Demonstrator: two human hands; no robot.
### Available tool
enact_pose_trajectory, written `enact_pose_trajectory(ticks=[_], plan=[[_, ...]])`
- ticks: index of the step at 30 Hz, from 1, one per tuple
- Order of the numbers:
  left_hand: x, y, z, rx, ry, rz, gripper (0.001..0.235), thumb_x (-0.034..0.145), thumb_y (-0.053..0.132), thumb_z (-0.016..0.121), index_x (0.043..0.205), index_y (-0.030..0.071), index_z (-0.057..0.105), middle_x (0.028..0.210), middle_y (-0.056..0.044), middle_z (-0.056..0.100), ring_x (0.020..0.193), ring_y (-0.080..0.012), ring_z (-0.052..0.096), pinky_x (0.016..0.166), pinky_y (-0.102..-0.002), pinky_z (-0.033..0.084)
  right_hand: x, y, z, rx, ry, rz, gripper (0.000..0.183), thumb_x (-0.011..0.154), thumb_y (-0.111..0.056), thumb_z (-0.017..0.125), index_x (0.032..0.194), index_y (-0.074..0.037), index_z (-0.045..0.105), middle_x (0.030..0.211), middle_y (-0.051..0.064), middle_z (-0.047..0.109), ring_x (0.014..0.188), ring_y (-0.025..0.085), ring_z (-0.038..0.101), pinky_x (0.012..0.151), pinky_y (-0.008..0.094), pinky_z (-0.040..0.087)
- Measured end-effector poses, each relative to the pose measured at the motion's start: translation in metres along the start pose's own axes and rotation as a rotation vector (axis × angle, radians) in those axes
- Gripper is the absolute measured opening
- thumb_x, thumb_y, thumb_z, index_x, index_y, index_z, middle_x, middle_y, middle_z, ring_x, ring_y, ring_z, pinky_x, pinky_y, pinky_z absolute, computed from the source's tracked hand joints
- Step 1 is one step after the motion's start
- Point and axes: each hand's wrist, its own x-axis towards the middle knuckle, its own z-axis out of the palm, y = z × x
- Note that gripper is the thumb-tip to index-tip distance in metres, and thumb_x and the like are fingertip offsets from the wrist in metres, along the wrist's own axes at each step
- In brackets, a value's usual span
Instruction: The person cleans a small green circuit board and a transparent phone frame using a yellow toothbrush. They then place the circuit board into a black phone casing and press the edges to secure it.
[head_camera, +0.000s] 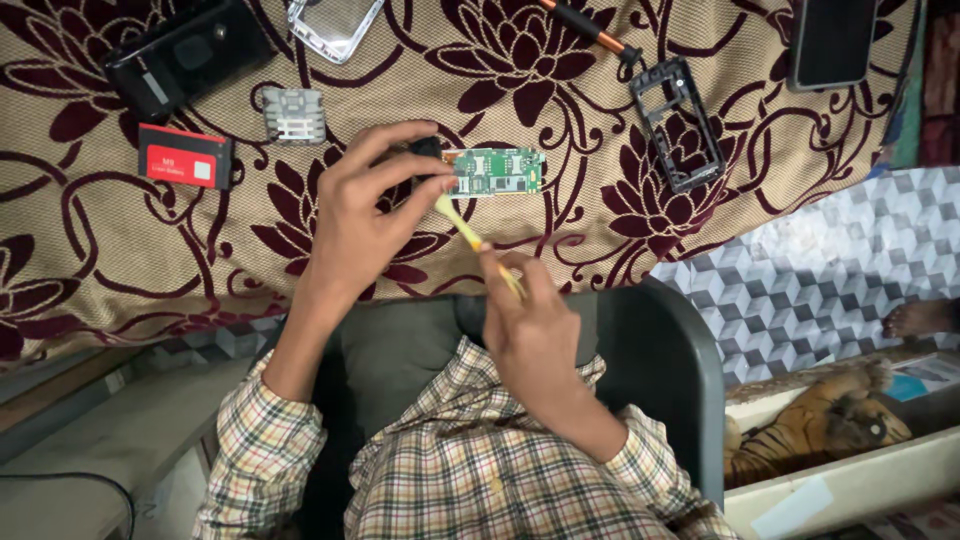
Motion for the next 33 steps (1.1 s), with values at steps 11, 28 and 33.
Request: enact_pose_trajectory(ticks=[11,28,33], plan=[[-0.003,0.002,0.0,0.009,-0.029,-0.006,0.017,0.092,0.013,0.083,0.108,0.007,0.08,0.131,-0.009,0.069,0.115,-0.026,0.067,0.097,-0.038,0.055,-0.013,0.013,-0.008,0.007,0.045,0.071,0.04,0.089,0.006,0.07,0.128,-0.004,0.07,0.108,0.012,0.067,0.075,0.025,0.069,0.061,0.036,0.054],[-0.004,0.004,-0.004,-0.11,-0.135,-0.028,0.064,0.085,0.008,0.082,0.144,0.011,0.058,0.14,-0.013,0.065,0.128,-0.0301,0.066,0.107,-0.04,0.056,0.094,0.08,-0.024,0.156,-0.151,-0.157,0.049,0.078,-0.016,0.089,0.121,0.002,0.074,0.121,0.015,0.07,0.093,0.025,0.074,0.081,0.035,0.061],[-0.003,0.003,-0.004,-0.087,-0.173,-0.014,0.072,0.081,0.011,0.086,0.146,0.01,0.055,0.14,-0.016,0.062,0.128,-0.0319,0.063,0.108,-0.042,0.054,0.095,0.093,-0.022,0.23,-0.193,-0.148,0.048,0.082,-0.021,0.088,0.121,0.002,0.073,0.12,0.013,0.066,0.091,0.023,0.073,0.076,0.034,0.062]])
